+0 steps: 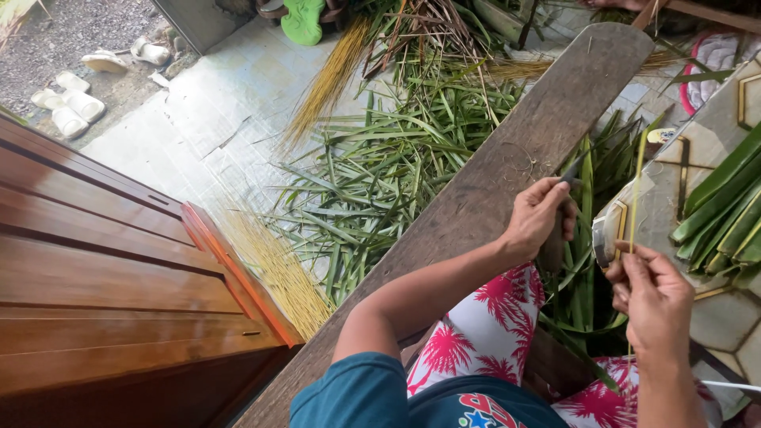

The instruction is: Stripping the leafy part from palm fronds using a knife to extract the central midribs

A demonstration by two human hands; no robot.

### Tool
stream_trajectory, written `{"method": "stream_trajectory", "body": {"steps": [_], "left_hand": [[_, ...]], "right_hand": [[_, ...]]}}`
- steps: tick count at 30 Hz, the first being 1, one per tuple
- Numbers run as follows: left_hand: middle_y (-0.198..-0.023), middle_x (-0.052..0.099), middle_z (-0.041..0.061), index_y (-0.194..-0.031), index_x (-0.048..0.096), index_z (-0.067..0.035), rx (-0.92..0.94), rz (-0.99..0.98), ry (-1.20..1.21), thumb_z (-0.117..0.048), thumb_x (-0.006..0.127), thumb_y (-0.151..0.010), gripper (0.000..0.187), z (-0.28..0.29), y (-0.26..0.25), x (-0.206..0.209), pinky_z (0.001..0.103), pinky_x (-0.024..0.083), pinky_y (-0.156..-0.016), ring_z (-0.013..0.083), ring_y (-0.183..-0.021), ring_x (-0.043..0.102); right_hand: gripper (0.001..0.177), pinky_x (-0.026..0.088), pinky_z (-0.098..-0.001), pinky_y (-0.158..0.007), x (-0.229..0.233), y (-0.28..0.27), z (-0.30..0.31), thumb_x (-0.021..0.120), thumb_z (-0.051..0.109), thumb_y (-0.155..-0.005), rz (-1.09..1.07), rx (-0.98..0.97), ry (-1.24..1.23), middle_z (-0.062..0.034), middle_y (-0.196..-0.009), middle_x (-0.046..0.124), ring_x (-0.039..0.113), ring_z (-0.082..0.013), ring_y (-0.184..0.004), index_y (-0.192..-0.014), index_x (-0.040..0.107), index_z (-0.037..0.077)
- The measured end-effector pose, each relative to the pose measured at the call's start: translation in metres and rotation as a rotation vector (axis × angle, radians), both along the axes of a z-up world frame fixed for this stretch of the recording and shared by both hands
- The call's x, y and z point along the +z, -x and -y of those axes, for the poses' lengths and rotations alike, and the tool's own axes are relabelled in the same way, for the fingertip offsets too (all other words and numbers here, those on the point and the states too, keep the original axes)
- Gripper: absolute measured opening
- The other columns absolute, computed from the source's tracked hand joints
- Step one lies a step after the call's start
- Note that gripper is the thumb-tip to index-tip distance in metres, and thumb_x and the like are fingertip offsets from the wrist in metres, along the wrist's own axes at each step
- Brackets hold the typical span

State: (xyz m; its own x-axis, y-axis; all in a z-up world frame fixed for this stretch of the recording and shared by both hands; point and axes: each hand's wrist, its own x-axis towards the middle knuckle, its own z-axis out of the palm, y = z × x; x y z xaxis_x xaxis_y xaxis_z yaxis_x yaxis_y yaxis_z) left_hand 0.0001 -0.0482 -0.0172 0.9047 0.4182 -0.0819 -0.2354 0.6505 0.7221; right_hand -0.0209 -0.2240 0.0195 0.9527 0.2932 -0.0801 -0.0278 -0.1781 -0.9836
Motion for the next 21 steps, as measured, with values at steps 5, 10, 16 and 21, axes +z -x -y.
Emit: {"method": "stream_trajectory", "body": {"steps": [5,10,16,21], "left_hand": [[-0.064,0.054,0.005,-0.103,0.065,-0.001,-0.223,0.17,0.004,-0.02,0.053,-0.104,0.022,0.001,0.003,0.0,0.023,0.043,-0.033,0.0118,-0.043,0.048],[-0.063,0.056,0.007,-0.13,0.054,-0.01,-0.487,-0.004,-0.003,-0.021,0.055,-0.097,0.034,-0.004,0.007,0.003,0.025,0.043,-0.033,0.0128,-0.041,0.048],[-0.064,0.058,0.008,-0.13,0.056,-0.01,-0.555,0.036,-0.006,-0.017,0.056,-0.097,0.034,-0.009,0.0,-0.01,0.028,0.049,-0.036,0.0157,-0.043,0.055],[-0.066,0.06,0.012,-0.128,0.058,-0.009,-0.623,0.035,0.048,-0.013,0.057,-0.096,0.032,-0.011,0.004,-0.004,0.03,0.052,-0.041,0.0194,-0.046,0.058]], "right_hand": [[0.017,0.024,-0.0223,-0.036,-0.021,-0.014,0.001,0.051,0.006,-0.107,-0.013,0.008,-0.112,-0.0139,-0.074,0.056,0.037,-0.0115,-0.042,-0.12,0.057,-0.001],[0.02,0.022,-0.0246,-0.035,-0.023,-0.014,-0.005,0.05,0.008,-0.105,-0.045,0.002,-0.038,-0.0148,-0.069,0.056,0.037,-0.0132,-0.038,-0.122,0.06,0.001],[0.019,0.026,-0.0223,-0.034,-0.013,-0.016,-0.008,0.052,0.01,-0.1,-0.029,0.002,-0.004,-0.0131,-0.065,0.058,0.04,-0.0114,-0.037,-0.114,0.062,0.001],[0.022,0.032,-0.023,-0.037,0.021,-0.017,-0.019,0.052,0.008,-0.101,0.061,0.053,0.078,-0.0131,-0.067,0.059,0.045,-0.0123,-0.041,-0.117,0.064,-0.001]]}}
